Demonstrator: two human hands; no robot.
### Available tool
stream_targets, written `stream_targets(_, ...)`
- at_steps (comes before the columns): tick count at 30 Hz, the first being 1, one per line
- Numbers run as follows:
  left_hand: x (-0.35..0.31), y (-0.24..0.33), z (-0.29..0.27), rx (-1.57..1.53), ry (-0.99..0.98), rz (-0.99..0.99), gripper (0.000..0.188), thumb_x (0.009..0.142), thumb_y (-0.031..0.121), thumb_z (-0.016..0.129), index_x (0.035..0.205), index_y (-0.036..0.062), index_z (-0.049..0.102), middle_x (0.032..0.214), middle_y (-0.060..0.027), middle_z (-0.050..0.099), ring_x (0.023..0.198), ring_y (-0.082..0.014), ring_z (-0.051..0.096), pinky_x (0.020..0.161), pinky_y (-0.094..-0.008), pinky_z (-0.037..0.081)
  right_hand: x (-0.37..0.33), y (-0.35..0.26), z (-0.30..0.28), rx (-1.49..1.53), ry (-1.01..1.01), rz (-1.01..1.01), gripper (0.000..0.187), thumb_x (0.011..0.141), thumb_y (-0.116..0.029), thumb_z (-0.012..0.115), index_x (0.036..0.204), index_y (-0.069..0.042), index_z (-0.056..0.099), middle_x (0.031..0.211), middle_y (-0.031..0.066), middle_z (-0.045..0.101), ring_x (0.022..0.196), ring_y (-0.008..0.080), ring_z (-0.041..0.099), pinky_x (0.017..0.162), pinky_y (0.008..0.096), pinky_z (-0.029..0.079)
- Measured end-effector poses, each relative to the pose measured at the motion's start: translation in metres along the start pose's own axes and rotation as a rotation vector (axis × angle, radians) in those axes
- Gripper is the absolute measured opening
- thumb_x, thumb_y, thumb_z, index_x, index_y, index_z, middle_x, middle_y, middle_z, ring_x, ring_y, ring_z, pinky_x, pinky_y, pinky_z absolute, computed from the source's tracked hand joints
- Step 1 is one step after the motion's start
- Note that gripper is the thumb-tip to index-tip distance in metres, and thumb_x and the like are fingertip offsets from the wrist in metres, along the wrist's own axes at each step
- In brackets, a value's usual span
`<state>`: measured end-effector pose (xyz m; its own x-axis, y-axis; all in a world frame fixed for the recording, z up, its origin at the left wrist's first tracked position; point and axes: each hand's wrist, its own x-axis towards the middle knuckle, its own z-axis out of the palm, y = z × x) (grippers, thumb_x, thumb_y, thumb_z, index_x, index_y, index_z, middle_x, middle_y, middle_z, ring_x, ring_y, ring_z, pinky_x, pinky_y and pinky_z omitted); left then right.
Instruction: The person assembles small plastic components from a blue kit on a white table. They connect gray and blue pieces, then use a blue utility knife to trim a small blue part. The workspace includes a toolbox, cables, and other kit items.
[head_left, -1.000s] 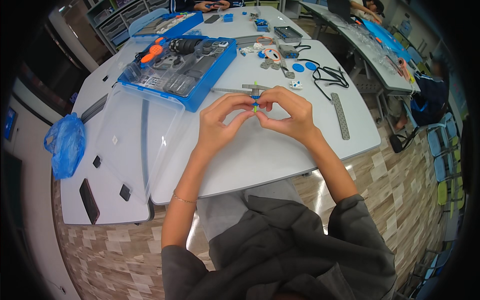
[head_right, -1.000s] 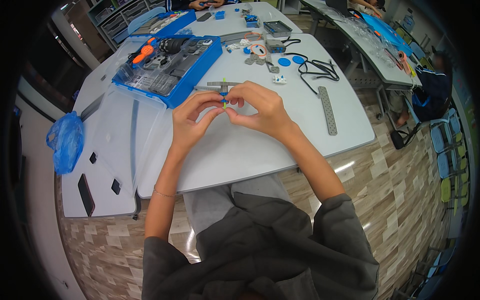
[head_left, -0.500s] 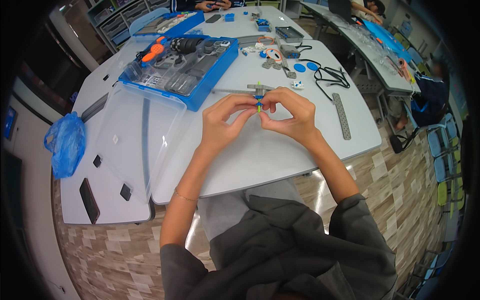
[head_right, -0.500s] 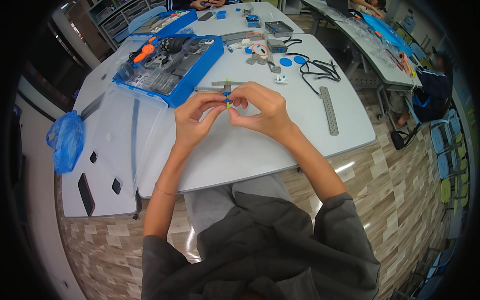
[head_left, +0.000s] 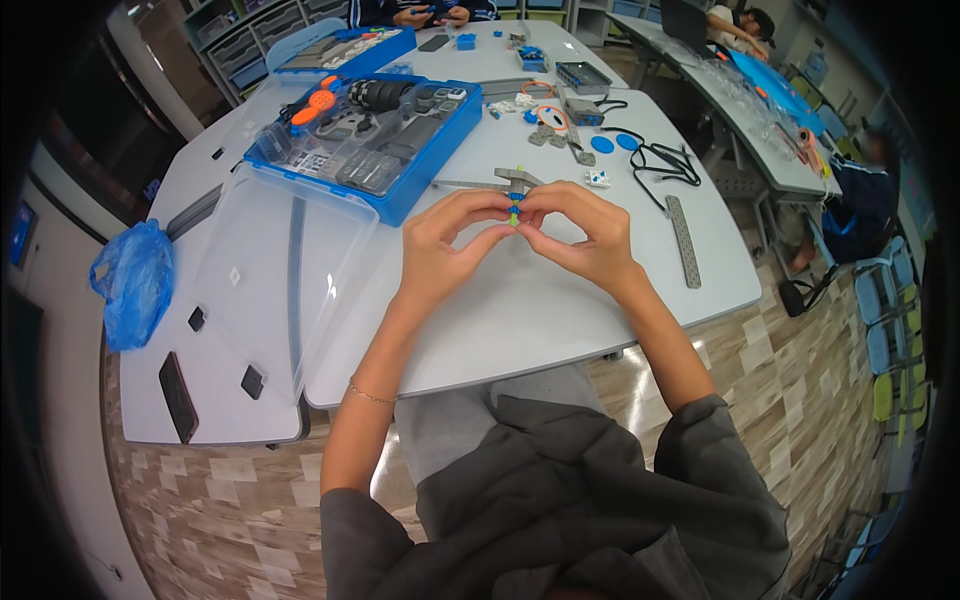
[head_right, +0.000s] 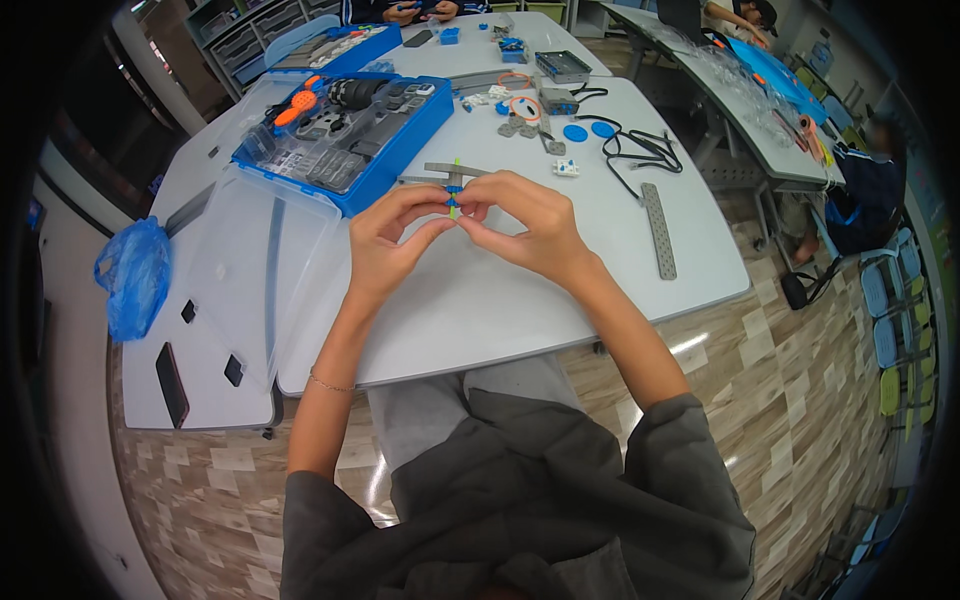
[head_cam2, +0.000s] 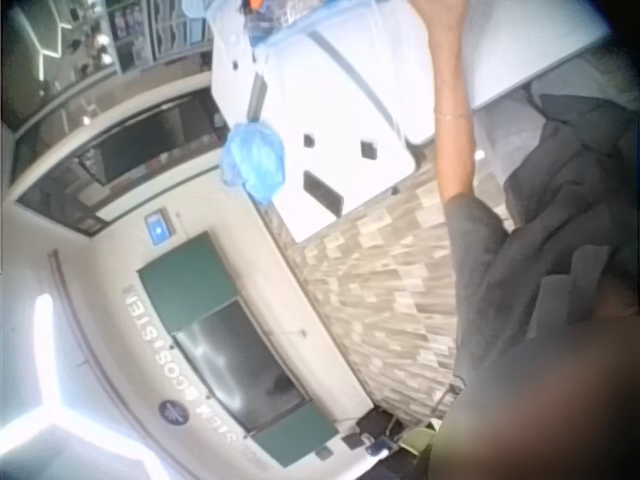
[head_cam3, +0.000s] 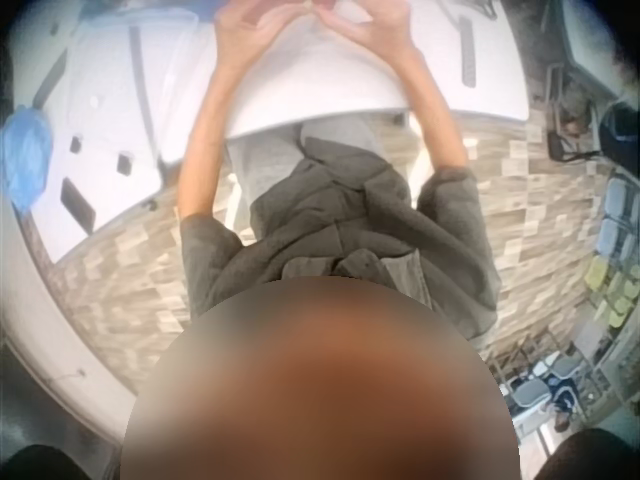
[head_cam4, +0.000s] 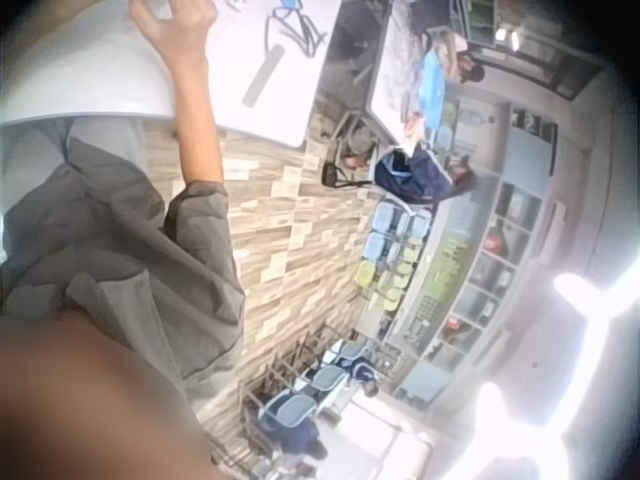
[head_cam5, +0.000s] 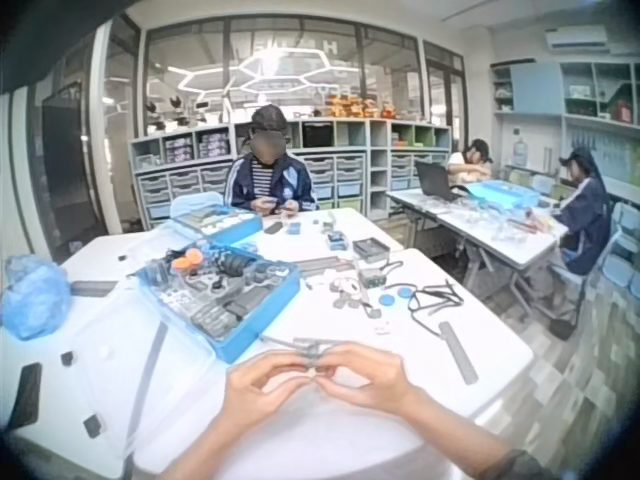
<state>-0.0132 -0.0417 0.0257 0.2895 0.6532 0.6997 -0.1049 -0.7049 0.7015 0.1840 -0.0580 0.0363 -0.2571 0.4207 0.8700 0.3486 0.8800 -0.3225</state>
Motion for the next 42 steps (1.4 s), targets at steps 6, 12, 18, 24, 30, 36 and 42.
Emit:
stream_targets(6,-0.0004,0.0014,0.0005,0.005,-0.004,-0.004,0.024,0.081,-0.006,0.072,0.105,-0.0036,0.071,0.109,-0.0141,0.07,0.096,-0.0213,0.071,0.088,-0.032,0.059,-0.0006,-0.0008,0.0003,-0.015,0.034,-0.013,0.027,0.071,0.005,0.078,0.096,0.0,0.069,0.088,0.0089,0.07,0.07,0.0152,0.066,0.063,0.0249,0.054)
stream_targets(12,-0.0011,0.0016,0.0,0.098,0.01,0.037,0.026,0.077,-0.006,0.074,0.102,-0.0008,0.072,0.104,-0.0103,0.072,0.092,-0.0184,0.072,0.084,-0.0286,0.059,-0.0011,-0.0031,0.0033,-0.031,0.041,-0.015,0.029,0.068,0.006,0.076,0.094,0.0,0.067,0.087,0.0089,0.069,0.067,0.0151,0.064,0.061,0.0246,0.053)
stream_targets(18,-0.0035,-0.0001,-0.0024,0.147,-0.033,0.053,0.032,0.074,-0.013,0.074,0.105,-0.0079,0.068,0.108,-0.0155,0.069,0.096,-0.0222,0.07,0.09,-0.0351,0.059,-0.0028,-0.0042,0.0041,-0.047,0.022,-0.016,0.029,0.067,0.01,0.074,0.093,0.001,0.067,0.088,0.0098,0.068,0.068,0.0153,0.063,0.062,0.0244,0.052)
stream_targets(24,-0.0051,-0.0009,-0.0008,0.234,-0.006,0.094,0.031,0.072,-0.011,0.076,0.101,-0.006,0.07,0.105,-0.0139,0.071,0.093,-0.02,0.071,0.088,-0.0336,0.06,-0.0035,-0.0041,0.0022,-0.047,-0.001,-0.036,0.029,0.067,0.01,0.074,0.094,0.001,0.066,0.087,0.0098,0.068,0.068,0.0155,0.063,0.061,0.0245,0.052)
stream_targets(30,-0.0068,-0.0006,0.0009,0.241,0.007,0.098,0.03,0.071,-0.011,0.076,0.1,-0.005,0.07,0.102,-0.0132,0.072,0.093,-0.0194,0.071,0.086,-0.0328,0.06,-0.0037,-0.0044,0.0022,-0.054,0.006,-0.047,0.028,0.069,0.008,0.075,0.094,0.0,0.066,0.084,0.0083,0.067,0.068,0.0164,0.063,0.06,0.0263,0.052)
stream_targets(36,-0.0066,-0.0038,0.0011,0.242,-0.005,0.124,0.027,0.072,-0.012,0.074,0.098,-0.0053,0.07,0.101,-0.0126,0.072,0.092,-0.0188,0.071,0.086,-0.0325,0.06,-0.0053,-0.0048,0.004,-0.015,-0.008,-0.033,0.025,0.07,0.009,0.075,0.092,0.0,0.065,0.083,0.0084,0.066,0.067,0.0165,0.064,0.06,0.0263,0.052)
stream_targets(42,-0.0053,-0.0002,0.0065,0.218,0.093,0.084,0.021,0.072,-0.004,0.075,0.092,0.0025,0.072,0.093,-0.0066,0.074,0.084,-0.0162,0.073,0.078,-0.0274,0.059,-0.0048,-0.0038,0.006,-0.037,0.025,-0.063,0.025,0.071,0.009,0.075,0.092,0.001,0.064,0.081,0.0092,0.065,0.066,0.017,0.064,0.059,0.0265,0.051)
